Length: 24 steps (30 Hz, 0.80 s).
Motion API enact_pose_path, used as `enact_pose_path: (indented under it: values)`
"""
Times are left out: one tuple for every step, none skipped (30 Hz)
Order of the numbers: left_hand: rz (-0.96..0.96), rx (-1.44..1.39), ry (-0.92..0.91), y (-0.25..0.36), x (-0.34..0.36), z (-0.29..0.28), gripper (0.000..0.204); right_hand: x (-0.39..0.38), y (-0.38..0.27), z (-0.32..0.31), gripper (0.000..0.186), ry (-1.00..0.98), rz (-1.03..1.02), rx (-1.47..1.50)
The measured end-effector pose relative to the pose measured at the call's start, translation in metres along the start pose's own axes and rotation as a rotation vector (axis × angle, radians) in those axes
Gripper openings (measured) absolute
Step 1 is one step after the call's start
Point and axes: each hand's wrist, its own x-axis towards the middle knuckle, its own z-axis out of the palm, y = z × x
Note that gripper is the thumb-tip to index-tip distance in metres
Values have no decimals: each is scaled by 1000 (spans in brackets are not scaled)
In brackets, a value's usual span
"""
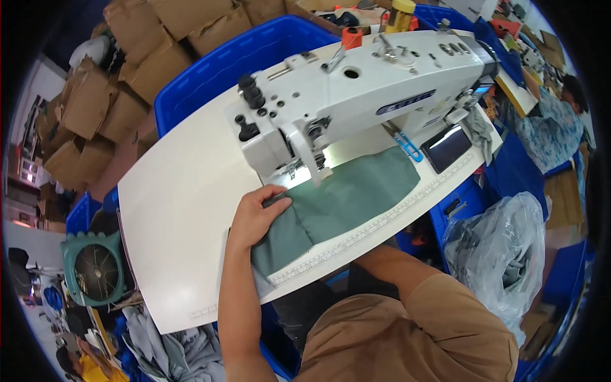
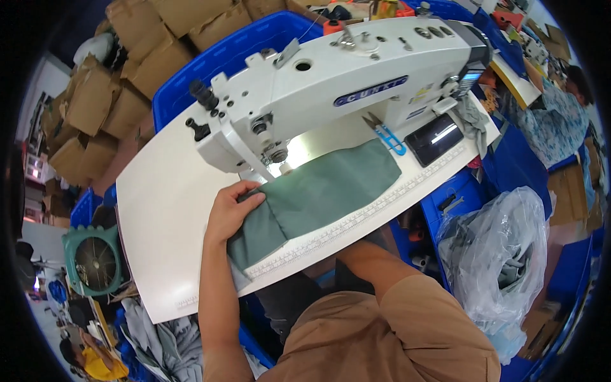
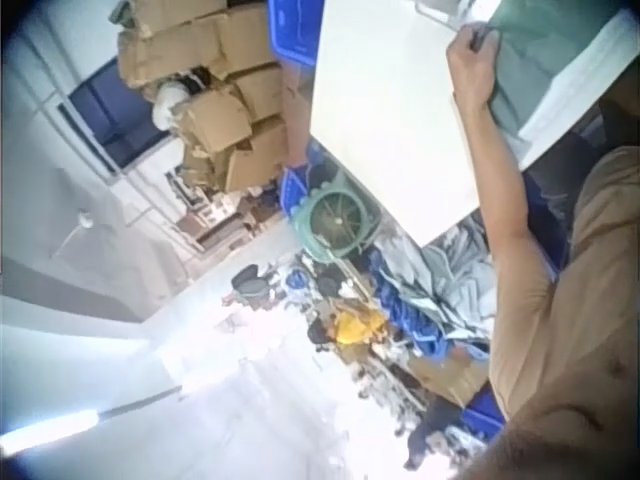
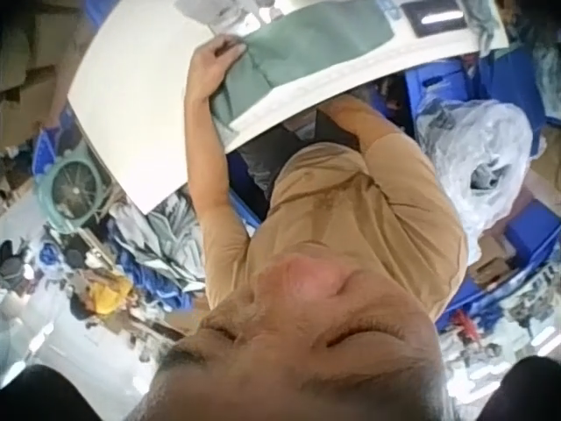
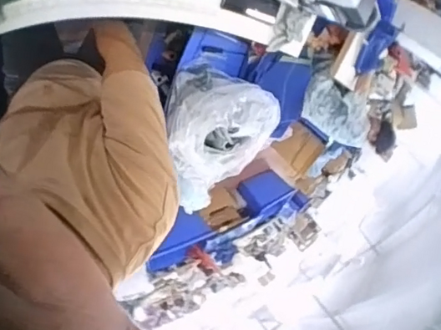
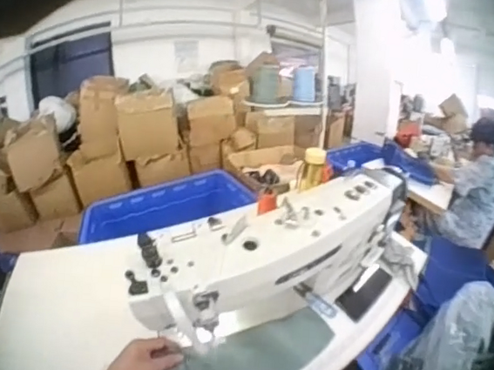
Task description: Sewing a piece of padding to a fabric strip using an industrial sewing machine.
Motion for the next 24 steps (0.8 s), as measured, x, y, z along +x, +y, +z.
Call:
enact_pose_path:
  values:
    - [16, -26, -23, -2, 0, 0, 30, 0, -1, 2, 23, -23, -9, 10]
    - [-1, -32, -14, -4, -2, -1, 30, -2, 4, 2, 23, -45, -15, 19]
    - [9, -40, -11, -4, -4, -1, 30, -27, 2, 10, 23, -65, -20, 25]
    - [22, -49, -9, -3, -6, -1, 30, -55, 2, 16, 23, -83, -23, 27]
    - [17, -51, -7, -1, -6, 1, 30, -63, 3, 13, 23, -97, -21, 28]
    - [9, -48, -19, 2, -3, 7, 29, -26, 0, 5, 23, -106, -8, 27]
    - [-4, -43, -21, 2, -4, 7, 28, -20, -6, 8, 23, -119, -7, 27]
    - [-3, -45, -21, 2, -4, 7, 28, -17, -14, 13, 23, -130, -1, 24]
    - [3, -24, -14, 2, -5, 7, 27, -15, -20, 16, 23, -139, 9, 19]
    - [12, -8, -11, 0, -5, 6, 26, -28, -39, 36, 23, -151, 26, 14]
    - [21, -15, -22, -1, -5, 6, 26, -50, -63, 64, 23, -161, 46, 8]
    - [28, 2, -14, -1, -5, 7, 26, -70, -74, 77, 23, -167, 84, 1]
    - [33, 22, 4, -1, -5, 6, 25, -80, -70, 75, 23, -174, 113, -8]
    - [44, 14, -9, -4, -5, 4, 25, -94, -93, 54, 28, 5, 74, 157]
    - [24, -15, -3, -5, -4, 5, 25, -106, -109, 40, 27, 189, -2, 142]
    - [-1, -41, 9, -6, -4, 5, 24, -117, -125, 11, 27, 196, 17, 136]
    - [9, -43, -5, -4, -5, 5, 24, -128, -138, -28, 23, 429, 31, 105]
    - [13, -56, 10, -2, -4, 7, 24, -140, -143, -60, 20, 665, 44, 71]
    - [18, -68, 32, 2, -5, 8, 24, -155, -142, -85, 17, 772, 280, -62]
    - [28, -62, 22, 3, -6, 8, 24, -169, -133, -105, 16, 875, 514, -193]
    - [-3, -51, 29, 3, -7, 7, 24, -176, -117, -122, 11, 1160, 647, -139]
    - [-34, -42, 39, 2, -6, 6, 24, -182, -96, -135, 9, 1259, 874, -179]
    - [-29, -37, 43, -2, -4, 4, 24, -191, -78, -147, 17, 1250, 1006, -218]
    - [-7, -21, 36, -4, -2, 6, 24, -200, -66, -150, 25, 1216, 1055, -213]
